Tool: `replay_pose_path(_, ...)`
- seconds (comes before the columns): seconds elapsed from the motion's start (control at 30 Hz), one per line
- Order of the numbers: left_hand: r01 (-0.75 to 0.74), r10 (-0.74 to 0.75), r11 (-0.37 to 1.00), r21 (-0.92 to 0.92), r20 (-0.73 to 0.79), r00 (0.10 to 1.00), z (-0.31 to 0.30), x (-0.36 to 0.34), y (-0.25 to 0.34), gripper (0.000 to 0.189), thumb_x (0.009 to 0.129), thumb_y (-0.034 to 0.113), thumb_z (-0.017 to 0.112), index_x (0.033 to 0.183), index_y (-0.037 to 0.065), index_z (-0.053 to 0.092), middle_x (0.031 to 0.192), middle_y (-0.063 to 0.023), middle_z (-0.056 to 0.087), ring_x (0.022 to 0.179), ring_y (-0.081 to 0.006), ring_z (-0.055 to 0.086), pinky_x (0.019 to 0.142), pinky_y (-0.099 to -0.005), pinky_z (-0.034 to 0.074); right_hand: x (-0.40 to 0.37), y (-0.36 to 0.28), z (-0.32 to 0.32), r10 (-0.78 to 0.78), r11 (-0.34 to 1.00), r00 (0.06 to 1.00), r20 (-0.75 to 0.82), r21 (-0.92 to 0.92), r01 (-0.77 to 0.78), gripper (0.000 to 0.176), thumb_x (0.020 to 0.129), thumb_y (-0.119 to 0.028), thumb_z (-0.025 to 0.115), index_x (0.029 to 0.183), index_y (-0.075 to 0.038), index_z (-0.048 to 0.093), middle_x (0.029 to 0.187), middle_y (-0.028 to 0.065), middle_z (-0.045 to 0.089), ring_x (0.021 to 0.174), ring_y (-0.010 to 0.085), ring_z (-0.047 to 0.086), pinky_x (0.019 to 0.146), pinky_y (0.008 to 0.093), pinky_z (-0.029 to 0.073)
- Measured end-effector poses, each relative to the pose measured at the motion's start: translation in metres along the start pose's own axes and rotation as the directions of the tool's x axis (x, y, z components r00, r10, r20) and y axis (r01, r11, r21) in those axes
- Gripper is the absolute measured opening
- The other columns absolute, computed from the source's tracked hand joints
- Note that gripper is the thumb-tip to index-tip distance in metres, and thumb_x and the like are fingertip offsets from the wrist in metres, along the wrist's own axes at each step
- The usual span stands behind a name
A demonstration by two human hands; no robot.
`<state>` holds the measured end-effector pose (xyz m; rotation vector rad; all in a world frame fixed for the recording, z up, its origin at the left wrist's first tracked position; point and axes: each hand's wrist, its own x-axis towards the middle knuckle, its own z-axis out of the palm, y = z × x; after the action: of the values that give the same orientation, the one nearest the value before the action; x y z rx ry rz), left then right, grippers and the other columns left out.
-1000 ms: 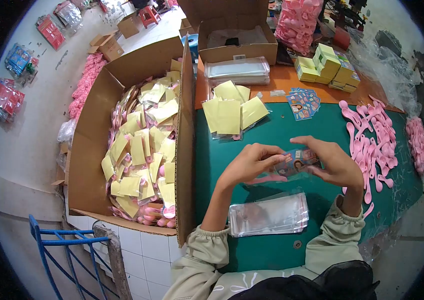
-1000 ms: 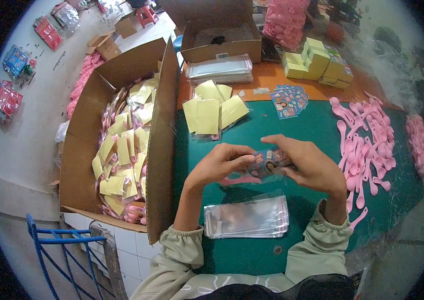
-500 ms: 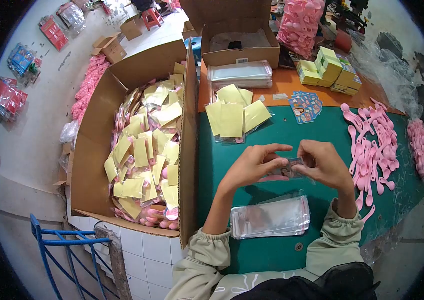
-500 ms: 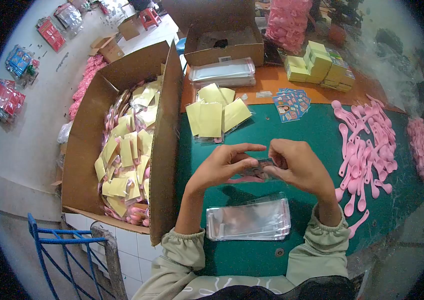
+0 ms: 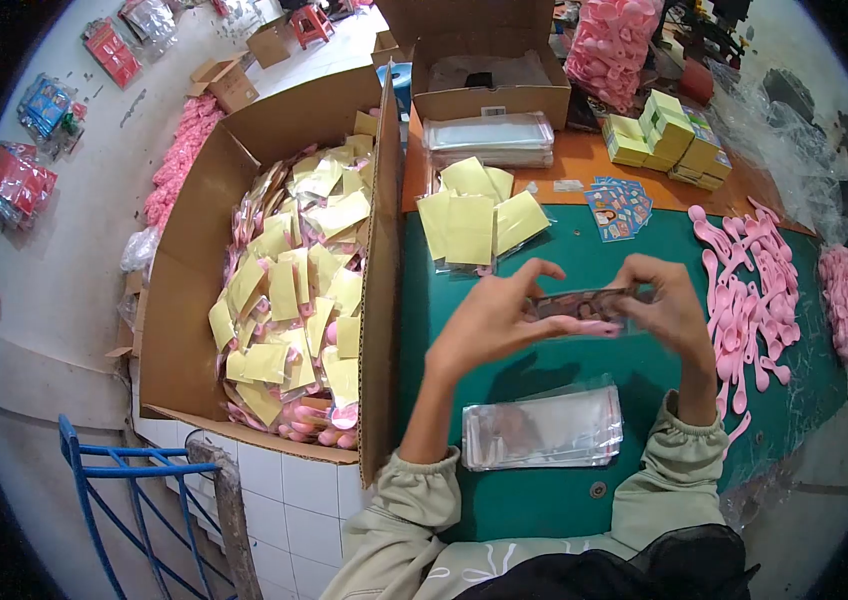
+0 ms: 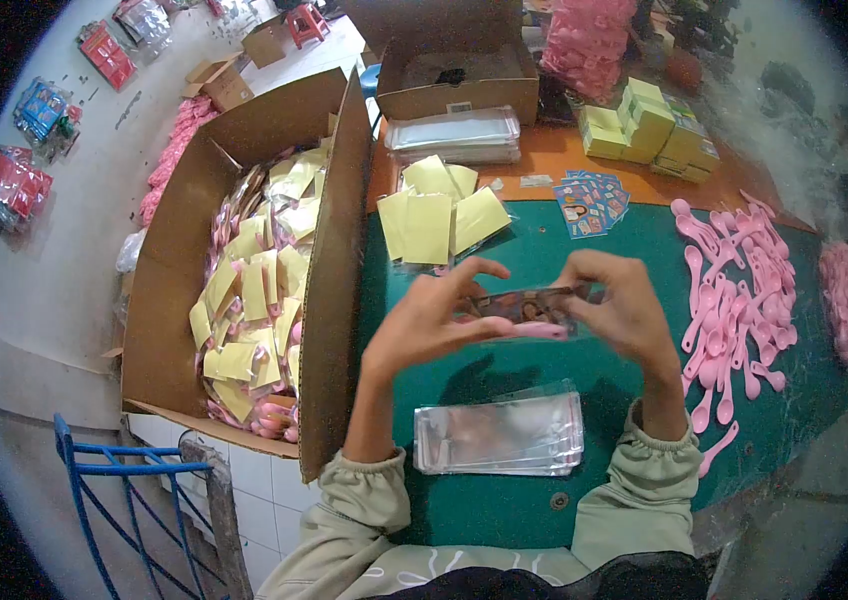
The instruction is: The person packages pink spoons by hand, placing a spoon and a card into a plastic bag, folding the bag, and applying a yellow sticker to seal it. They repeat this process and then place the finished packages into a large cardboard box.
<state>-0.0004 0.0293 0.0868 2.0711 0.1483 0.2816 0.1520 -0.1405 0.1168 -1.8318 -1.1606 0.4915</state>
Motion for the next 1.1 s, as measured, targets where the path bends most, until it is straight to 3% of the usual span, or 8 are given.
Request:
replay_pose_path(0.03,0.044,-0.034,0.993,-0.11,0.091,0.995,-0.01,-0.002,-0.001,0.051,0.075,0.018,0.074,0.118,0.007,0.048,0.078,-0.0071,0.066,0.072,-0.0118,0.063,0.063,-0.0269,0.05,-0.001,0.001,-0.003,0.02,1.0,0.998,-0.064,0.017,-0.019,0.019,0.067,-0.006,0.073,0.07,0.0,0.056,0.063,0.0021,0.055,0.061,0.0063,0.049,0.055,0.0234,0.04)
replay_pose_path(0.17,0.042,-0.032,0.875,-0.482,0.028,0.999,-0.023,-0.007,-0.001,0.054,0.078,0.011,0.071,0.124,0.008,0.044,0.086,-0.0055,0.065,0.079,-0.0105,0.061,0.067,-0.0228,0.05,0.0,0.001,-0.01,0.111,0.974,0.993,-0.039,0.204,-0.1,0.019,0.068,-0.005,0.073,0.065,-0.002,0.054,0.063,-0.0014,0.053,0.062,0.004,0.047,0.055,0.0212,0.038)
replay_pose_path(0.37,0.027,-0.043,0.853,-0.522,-0.019,0.999,-0.021,-0.004,-0.001,0.054,0.078,0.01,0.07,0.125,0.008,0.043,0.088,-0.0084,0.066,0.082,-0.0115,0.062,0.067,-0.0235,0.051,-0.003,-0.008,-0.016,0.159,0.922,0.984,0.076,0.344,-0.175,0.014,0.069,-0.006,0.073,0.072,-0.001,0.06,0.066,0.0007,0.058,0.061,0.0052,0.051,0.055,0.0205,0.04)
replay_pose_path(0.57,0.024,-0.045,0.996,-0.088,-0.243,0.969,0.003,0.008,-0.022,0.05,0.086,0.019,0.063,0.128,0.006,0.039,0.087,-0.0126,0.065,0.076,-0.0158,0.065,0.066,-0.0259,0.052,0.002,0.011,-0.008,0.059,0.997,0.979,-0.195,-0.037,-0.067,0.015,0.071,-0.006,0.07,0.082,0.002,0.064,0.07,0.0047,0.061,0.062,0.0099,0.056,0.06,0.0229,0.045)
replay_pose_path(0.63,0.219,-0.254,0.896,-0.386,-0.043,0.966,0.014,0.012,-0.043,0.051,0.091,0.027,0.055,0.132,0.007,0.032,0.086,-0.0135,0.065,0.077,-0.0186,0.066,0.066,-0.0278,0.053,0.005,0.003,0.004,-0.03,0.983,0.956,-0.293,-0.18,-0.025,0.021,0.073,-0.009,0.07,0.089,0.001,0.063,0.079,0.0081,0.063,0.066,0.0146,0.059,0.065,0.0261,0.048)
replay_pose_path(0.7,0.387,-0.302,0.7,-0.601,0.242,0.922,0.02,0.008,-0.059,0.054,0.096,0.038,0.04,0.137,0.007,0.02,0.089,-0.0153,0.065,0.079,-0.0217,0.066,0.067,-0.0306,0.053,0.007,0.004,0.009,-0.21,0.954,0.978,-0.007,-0.222,0.203,0.03,0.072,-0.012,0.071,0.097,-0.001,0.06,0.091,0.0111,0.062,0.077,0.0215,0.06,0.073,0.0306,0.048)
replay_pose_path(0.87,0.514,-0.301,0.593,-0.62,0.42,0.856,0.019,0.001,-0.071,0.056,0.096,0.034,0.04,0.14,0.009,0.015,0.097,-0.0188,0.064,0.085,-0.0233,0.066,0.069,-0.0331,0.055,0.003,0.027,0.029,-0.079,0.939,0.918,0.388,-0.279,0.199,0.041,0.07,-0.012,0.072,0.107,-0.005,0.057,0.103,0.0138,0.056,0.097,0.0324,0.055,0.082,0.0382,0.046)
replay_pose_path(1.1,0.537,-0.26,0.624,-0.567,0.497,0.827,0.014,-0.009,-0.079,0.073,0.096,0.028,0.044,0.143,0.017,-0.011,0.101,-0.0165,0.059,0.088,-0.023,0.064,0.073,-0.0374,0.056,0.0,0.041,0.077,-0.152,0.951,0.946,0.286,-0.217,0.218,0.024,0.073,-0.017,0.067,0.088,-0.002,0.053,0.089,0.0138,0.051,0.085,0.0327,0.054,0.073,0.0399,0.045)
